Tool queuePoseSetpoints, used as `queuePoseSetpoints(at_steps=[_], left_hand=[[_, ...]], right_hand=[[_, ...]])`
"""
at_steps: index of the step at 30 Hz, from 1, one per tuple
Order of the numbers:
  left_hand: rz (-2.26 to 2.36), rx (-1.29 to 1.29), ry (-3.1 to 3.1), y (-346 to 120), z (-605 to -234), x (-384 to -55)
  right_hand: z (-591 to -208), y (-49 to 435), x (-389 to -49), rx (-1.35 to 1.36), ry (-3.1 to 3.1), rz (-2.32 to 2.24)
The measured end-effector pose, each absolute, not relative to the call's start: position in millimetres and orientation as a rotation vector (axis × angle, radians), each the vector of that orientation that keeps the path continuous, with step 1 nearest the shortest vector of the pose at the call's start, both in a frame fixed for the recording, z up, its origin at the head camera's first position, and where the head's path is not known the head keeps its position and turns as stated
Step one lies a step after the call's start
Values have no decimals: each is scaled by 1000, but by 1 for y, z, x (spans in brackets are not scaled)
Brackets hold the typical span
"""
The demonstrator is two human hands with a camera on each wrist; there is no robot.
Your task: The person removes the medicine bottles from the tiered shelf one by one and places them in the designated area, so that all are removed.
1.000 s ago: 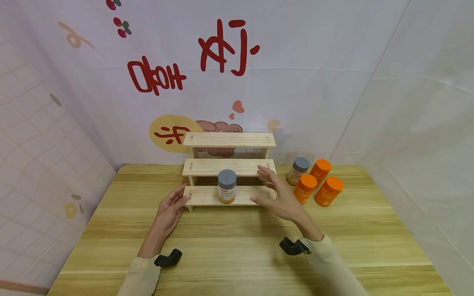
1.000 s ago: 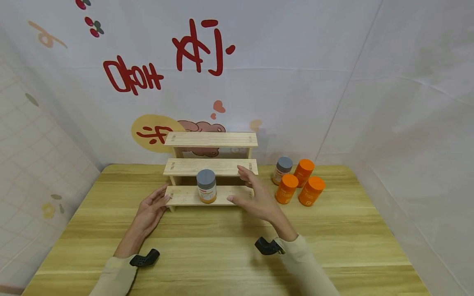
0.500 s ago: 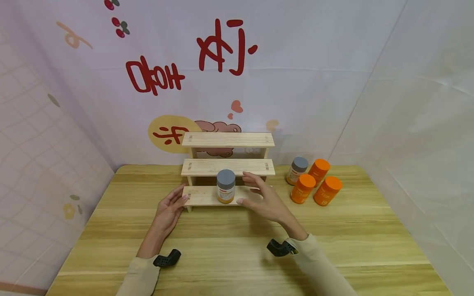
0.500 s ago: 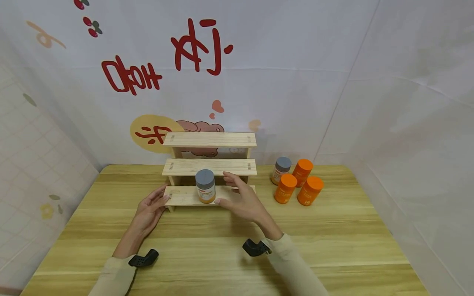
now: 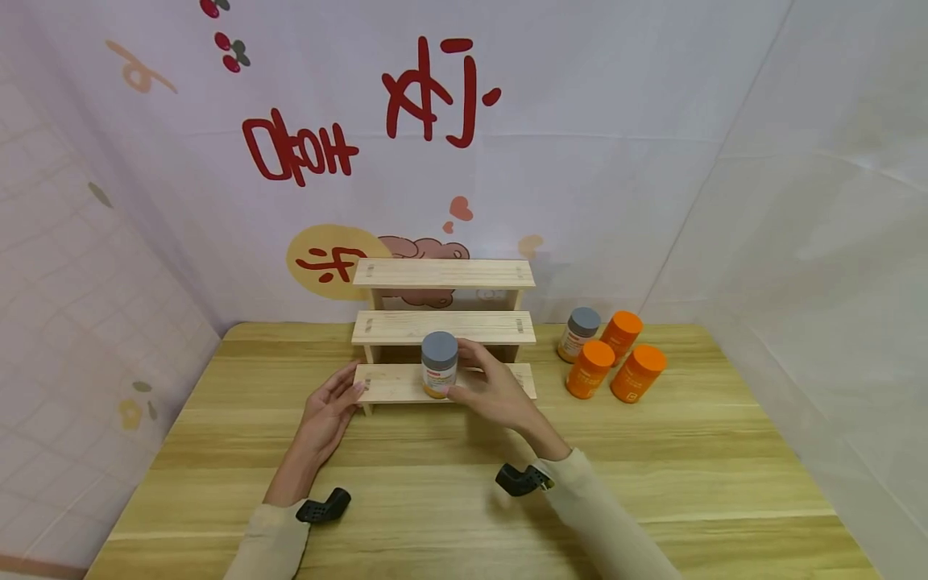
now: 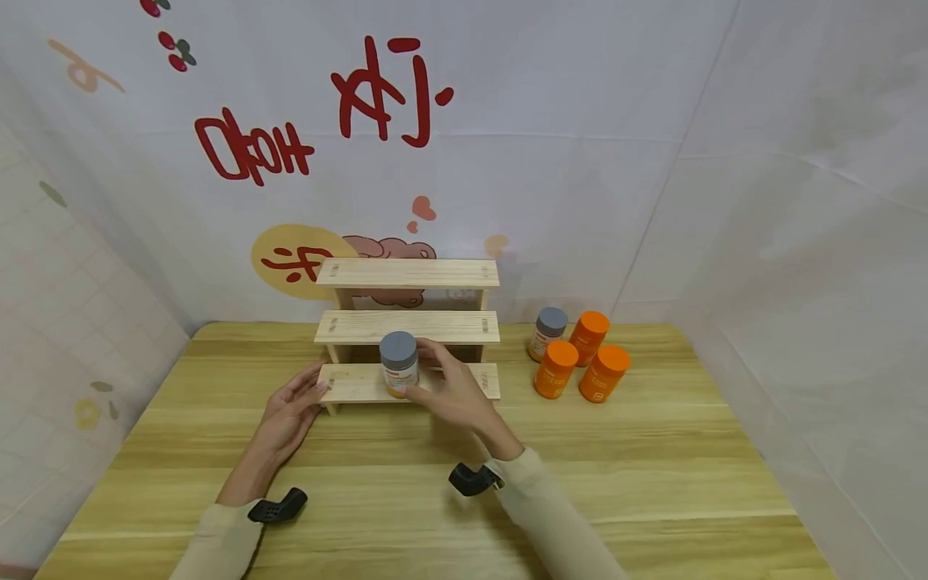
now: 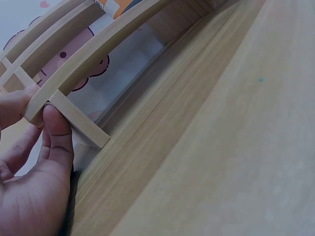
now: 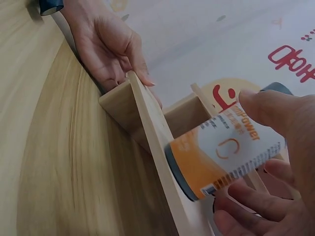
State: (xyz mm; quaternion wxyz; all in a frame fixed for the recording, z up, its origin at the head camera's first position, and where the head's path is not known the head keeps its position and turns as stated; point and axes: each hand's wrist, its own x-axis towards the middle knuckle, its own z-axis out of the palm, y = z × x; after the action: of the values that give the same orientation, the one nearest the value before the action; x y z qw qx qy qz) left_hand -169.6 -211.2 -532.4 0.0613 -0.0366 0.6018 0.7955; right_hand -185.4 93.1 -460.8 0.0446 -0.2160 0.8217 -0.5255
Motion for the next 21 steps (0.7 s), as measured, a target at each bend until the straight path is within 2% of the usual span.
queuePoseSetpoints(at_steps=[7, 21], left_hand=[[2395, -116, 1825, -212, -530, -167], [2412, -110, 1820, -211, -532, -168]], right_hand=[[-461, 79, -187, -582, 2532, -1597], [-467, 70, -186, -635, 2471, -1689]])
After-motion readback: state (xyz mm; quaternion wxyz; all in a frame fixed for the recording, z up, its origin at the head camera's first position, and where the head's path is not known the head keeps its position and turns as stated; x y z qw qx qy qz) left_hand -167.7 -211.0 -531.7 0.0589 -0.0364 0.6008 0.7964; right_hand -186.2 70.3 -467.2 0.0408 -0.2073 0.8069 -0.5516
